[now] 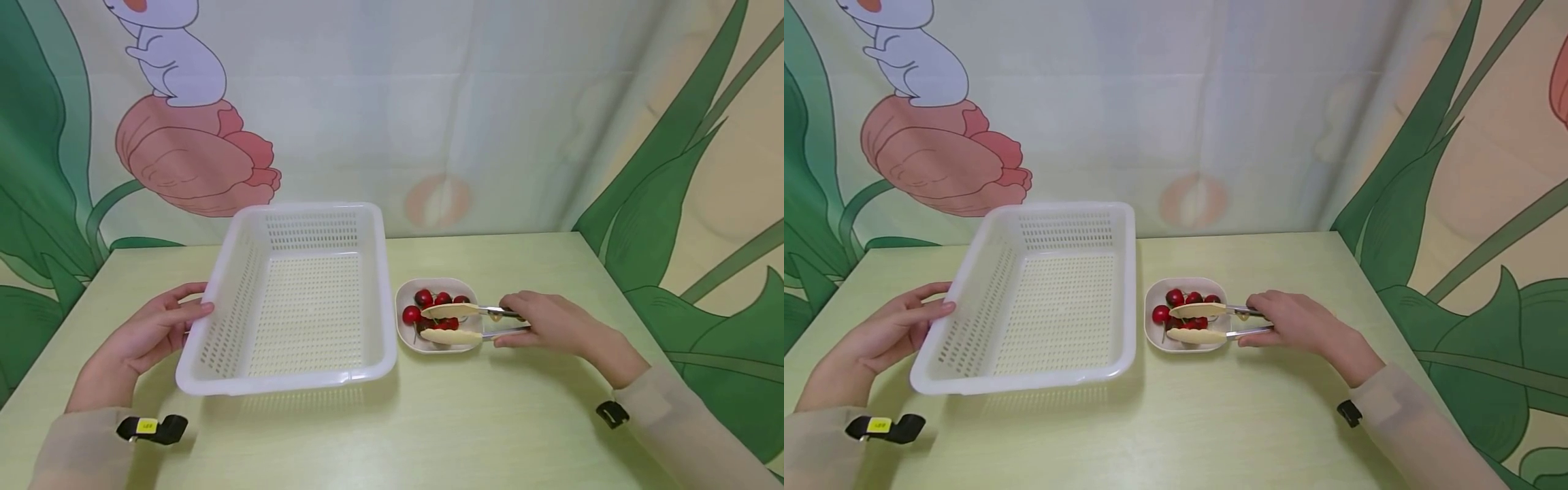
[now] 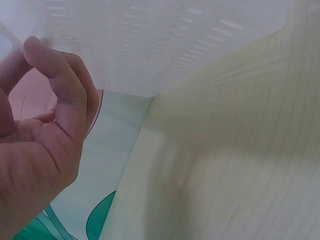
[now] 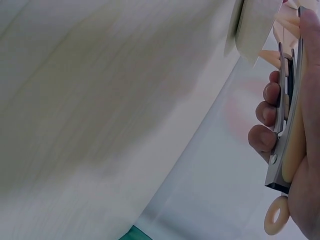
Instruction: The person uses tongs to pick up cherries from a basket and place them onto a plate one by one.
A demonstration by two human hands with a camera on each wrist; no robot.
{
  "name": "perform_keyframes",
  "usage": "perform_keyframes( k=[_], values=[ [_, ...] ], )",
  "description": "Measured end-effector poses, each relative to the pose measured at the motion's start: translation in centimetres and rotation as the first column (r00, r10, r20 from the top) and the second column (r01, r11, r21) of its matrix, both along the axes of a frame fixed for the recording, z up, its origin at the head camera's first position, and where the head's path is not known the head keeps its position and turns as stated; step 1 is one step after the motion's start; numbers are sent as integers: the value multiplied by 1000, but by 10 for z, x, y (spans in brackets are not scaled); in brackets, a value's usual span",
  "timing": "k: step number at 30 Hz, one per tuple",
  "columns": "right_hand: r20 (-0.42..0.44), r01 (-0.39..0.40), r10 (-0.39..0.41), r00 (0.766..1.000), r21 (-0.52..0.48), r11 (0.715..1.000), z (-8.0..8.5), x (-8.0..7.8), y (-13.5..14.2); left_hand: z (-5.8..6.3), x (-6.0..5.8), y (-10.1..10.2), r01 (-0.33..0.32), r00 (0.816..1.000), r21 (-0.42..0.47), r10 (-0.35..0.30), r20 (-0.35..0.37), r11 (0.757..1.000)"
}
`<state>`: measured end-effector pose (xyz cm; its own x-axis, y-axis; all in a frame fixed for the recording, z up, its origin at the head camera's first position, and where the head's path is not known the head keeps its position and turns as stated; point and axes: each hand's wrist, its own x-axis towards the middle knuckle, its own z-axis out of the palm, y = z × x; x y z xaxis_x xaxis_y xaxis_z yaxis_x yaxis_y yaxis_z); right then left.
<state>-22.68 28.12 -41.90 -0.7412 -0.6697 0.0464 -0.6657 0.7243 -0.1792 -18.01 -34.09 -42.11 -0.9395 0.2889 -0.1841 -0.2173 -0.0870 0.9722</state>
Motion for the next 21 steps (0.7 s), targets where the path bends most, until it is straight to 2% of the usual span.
perform_keyframes(
  k=[6, 11, 21],
  values=[
    [22, 28, -27, 999, -49, 998, 1, 1, -1, 0, 1, 1, 0, 1000, 1, 0, -3, 1000],
    [36, 99, -96, 995, -85, 991, 3, 1, -1, 0, 0, 0, 3, 1000, 11, -3, -6, 1000],
    [51, 226, -220, 974, -223, 948, -4, -6, 5, -1, 0, -1, 2, 1000, 10, -2, 1, 1000]
  ],
)
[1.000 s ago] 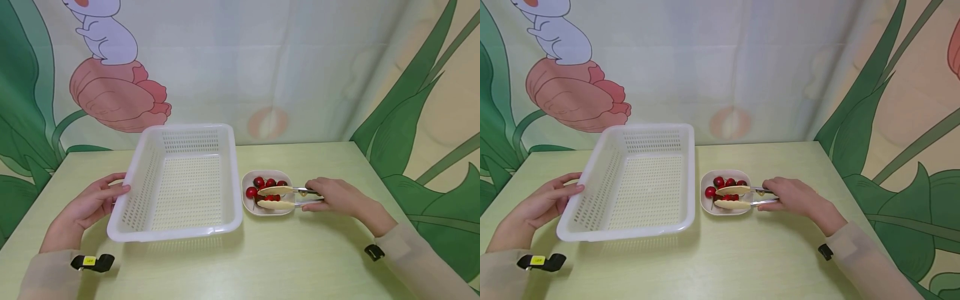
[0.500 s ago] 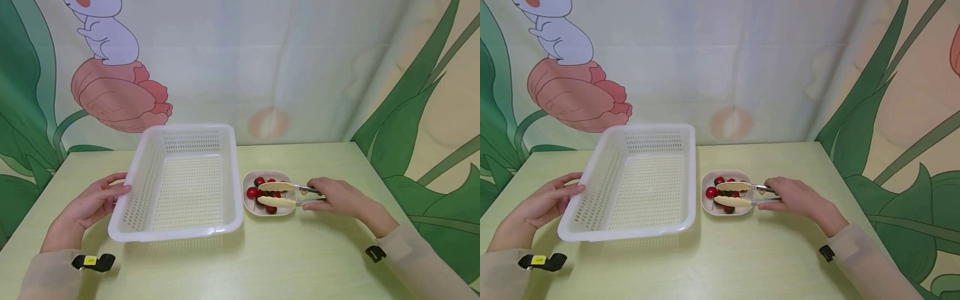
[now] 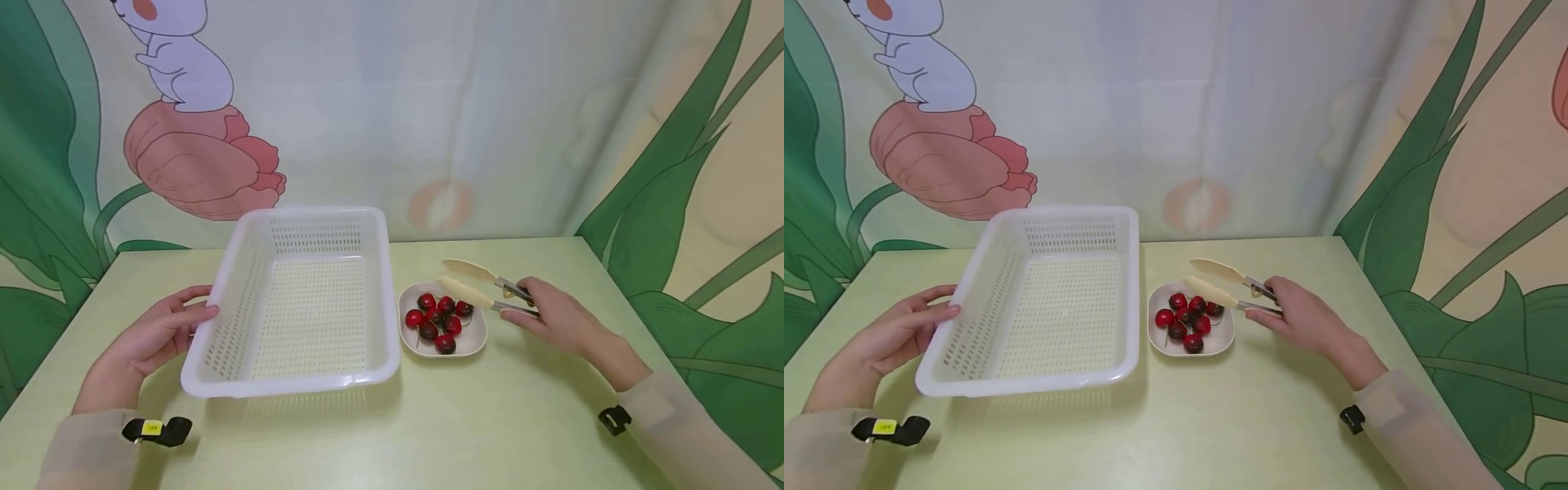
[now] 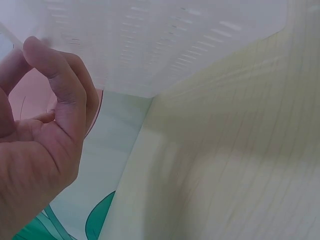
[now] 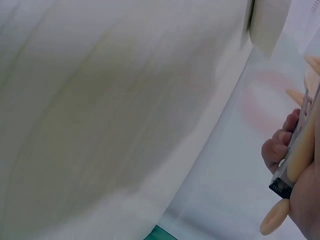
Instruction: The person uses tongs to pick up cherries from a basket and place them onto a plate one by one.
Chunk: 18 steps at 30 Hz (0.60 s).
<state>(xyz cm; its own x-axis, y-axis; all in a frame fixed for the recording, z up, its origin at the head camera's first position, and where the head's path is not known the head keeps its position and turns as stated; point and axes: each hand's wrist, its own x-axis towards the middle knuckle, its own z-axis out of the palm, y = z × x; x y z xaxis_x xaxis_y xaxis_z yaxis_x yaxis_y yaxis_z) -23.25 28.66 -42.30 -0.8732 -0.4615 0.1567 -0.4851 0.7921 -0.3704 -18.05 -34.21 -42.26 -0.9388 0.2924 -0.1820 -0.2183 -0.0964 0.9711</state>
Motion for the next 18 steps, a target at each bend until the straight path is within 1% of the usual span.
perform_keyframes(
  k=[5, 9, 13, 18],
  values=[
    [-17, 86, -88, 996, -75, 993, -4, -6, 3, -1, 0, -1, 1, 1000, 0, -1, -3, 1000],
    [14, 152, -151, 988, -107, 983, -6, -13, 6, -2, 1, -2, -11, 1000, -10, 11, -5, 1000],
    [47, 177, -172, 984, -111, 978, -9, -17, 9, -3, 1, -2, -17, 1000, -21, 17, -7, 1000],
    [95, 219, -211, 973, -96, 971, -13, -18, 7, -3, 0, -2, -3, 1000, -6, 3, -5, 1000]
  ],
)
